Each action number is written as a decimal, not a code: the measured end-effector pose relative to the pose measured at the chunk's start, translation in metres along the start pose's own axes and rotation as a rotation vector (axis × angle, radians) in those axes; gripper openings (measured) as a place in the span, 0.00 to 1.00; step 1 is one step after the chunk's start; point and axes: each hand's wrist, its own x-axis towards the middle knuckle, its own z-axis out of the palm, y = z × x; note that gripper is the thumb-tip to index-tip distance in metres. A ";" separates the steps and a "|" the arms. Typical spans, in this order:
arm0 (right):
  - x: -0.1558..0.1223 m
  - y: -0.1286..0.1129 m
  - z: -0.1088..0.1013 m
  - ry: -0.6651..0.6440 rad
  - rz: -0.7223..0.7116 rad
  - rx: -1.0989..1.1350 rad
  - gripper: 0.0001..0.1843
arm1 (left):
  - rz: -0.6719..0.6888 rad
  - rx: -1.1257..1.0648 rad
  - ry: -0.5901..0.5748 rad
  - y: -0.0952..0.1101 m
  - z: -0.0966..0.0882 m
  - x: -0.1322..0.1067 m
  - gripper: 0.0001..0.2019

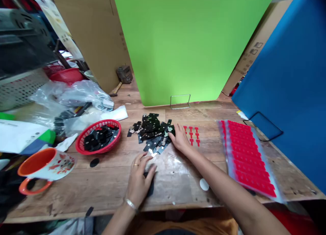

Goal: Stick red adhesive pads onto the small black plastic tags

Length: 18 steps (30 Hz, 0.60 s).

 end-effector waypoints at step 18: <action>-0.036 -0.036 0.038 -0.049 0.091 0.016 0.38 | -0.002 0.369 -0.088 -0.015 0.032 0.004 0.25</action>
